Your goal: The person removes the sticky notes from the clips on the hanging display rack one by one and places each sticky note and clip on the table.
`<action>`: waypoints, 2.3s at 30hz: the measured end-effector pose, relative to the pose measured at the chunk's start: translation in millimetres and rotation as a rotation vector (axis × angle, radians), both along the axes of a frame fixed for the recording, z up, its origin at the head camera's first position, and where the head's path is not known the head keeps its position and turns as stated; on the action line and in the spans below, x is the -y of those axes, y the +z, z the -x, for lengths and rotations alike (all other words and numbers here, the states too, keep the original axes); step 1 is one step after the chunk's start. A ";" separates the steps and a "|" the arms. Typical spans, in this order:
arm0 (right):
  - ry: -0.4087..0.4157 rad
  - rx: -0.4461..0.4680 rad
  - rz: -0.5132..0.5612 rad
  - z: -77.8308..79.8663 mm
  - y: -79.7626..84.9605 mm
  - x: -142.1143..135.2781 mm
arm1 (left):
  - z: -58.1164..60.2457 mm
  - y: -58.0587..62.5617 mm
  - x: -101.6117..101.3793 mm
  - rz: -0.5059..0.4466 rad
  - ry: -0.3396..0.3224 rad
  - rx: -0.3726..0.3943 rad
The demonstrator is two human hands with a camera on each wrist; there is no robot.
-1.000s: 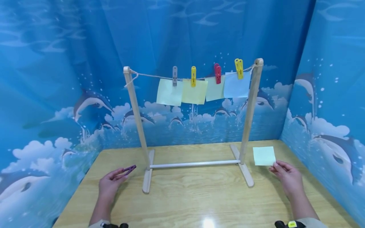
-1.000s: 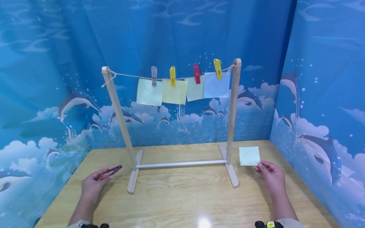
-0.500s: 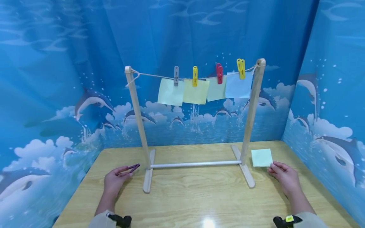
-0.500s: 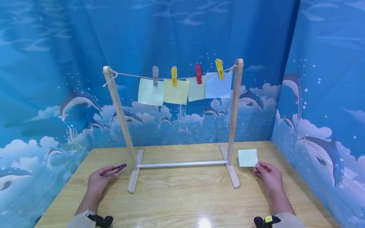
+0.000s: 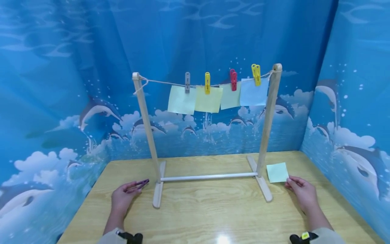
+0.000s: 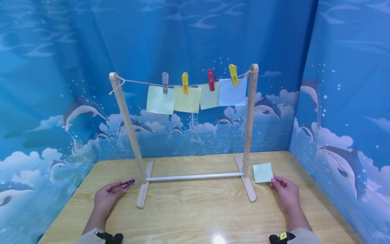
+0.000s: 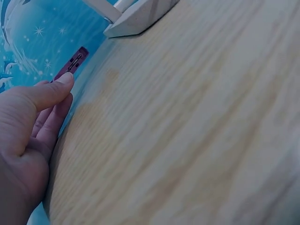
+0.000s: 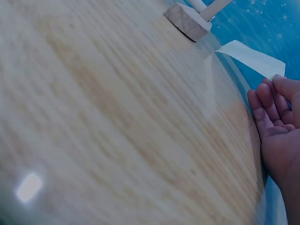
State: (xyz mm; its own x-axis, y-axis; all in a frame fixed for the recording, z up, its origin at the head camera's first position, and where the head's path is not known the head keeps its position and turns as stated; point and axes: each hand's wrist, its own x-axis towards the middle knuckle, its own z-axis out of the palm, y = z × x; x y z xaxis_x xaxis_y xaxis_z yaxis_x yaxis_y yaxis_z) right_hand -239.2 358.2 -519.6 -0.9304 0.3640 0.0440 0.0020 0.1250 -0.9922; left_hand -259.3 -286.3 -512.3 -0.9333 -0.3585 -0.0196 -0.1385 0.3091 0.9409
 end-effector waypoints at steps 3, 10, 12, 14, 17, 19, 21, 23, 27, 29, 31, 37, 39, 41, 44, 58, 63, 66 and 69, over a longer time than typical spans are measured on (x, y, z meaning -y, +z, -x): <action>-0.027 0.020 -0.049 1.9 -1.0 2.4 | -1.1 -1.4 -0.1 0.032 -0.006 -0.010; -0.111 0.050 -0.040 2.1 -3.1 4.1 | -3.8 -4.7 -3.0 0.106 -0.035 0.006; -0.124 0.035 -0.022 2.8 -3.3 4.5 | -4.5 -4.2 -4.3 0.111 -0.032 0.002; -0.139 0.023 -0.010 3.7 -3.4 5.4 | -5.0 -3.4 -5.4 0.101 -0.037 -0.004; -0.160 0.018 -0.012 5.4 -3.6 7.2 | -5.3 -1.9 -6.2 0.090 -0.046 0.000; -0.169 0.022 -0.010 6.4 -3.3 8.6 | -5.2 -1.0 -6.0 0.109 -0.047 0.008; -0.178 0.024 -0.017 7.8 -3.5 9.9 | -4.4 -0.4 -5.3 0.141 -0.049 0.018; -0.189 0.029 -0.032 9.1 -3.6 11.0 | -3.5 0.4 -4.5 0.168 -0.056 0.024; -0.209 0.065 -0.093 10.2 -4.0 12.3 | -2.5 0.5 -3.7 0.198 -0.063 0.041; -0.217 0.082 -0.116 10.1 -3.6 13.0 | -2.0 0.1 -3.6 0.212 -0.059 0.048; -0.219 0.101 -0.137 9.5 -3.0 13.3 | -1.5 -0.8 -3.5 0.233 -0.052 0.043; -0.232 0.130 -0.181 8.6 -3.4 15.9 | -0.5 -3.7 -2.6 0.260 -0.017 0.010; -0.238 0.129 -0.180 8.4 -4.3 16.2 | -1.0 -3.8 -2.5 0.242 -0.007 0.009; -0.243 0.127 -0.178 8.1 -4.8 15.9 | -1.3 -3.9 -2.9 0.218 -0.003 0.009; -0.244 0.124 -0.174 7.8 -4.7 15.1 | -2.4 -3.2 -3.0 0.176 -0.002 0.007; -0.150 0.102 -0.006 -0.1 13.5 15.9 | -11.3 9.1 -0.9 -0.077 0.041 -0.049; -0.127 0.038 0.177 -3.8 17.6 14.8 | -16.6 15.0 -4.0 -0.080 0.010 -0.002; -0.108 -0.009 0.186 -6.0 19.3 17.0 | -19.2 17.3 -5.5 -0.094 -0.011 0.003; -0.089 -0.055 0.171 -5.9 23.9 21.5 | -21.2 20.3 -6.0 -0.117 -0.027 0.002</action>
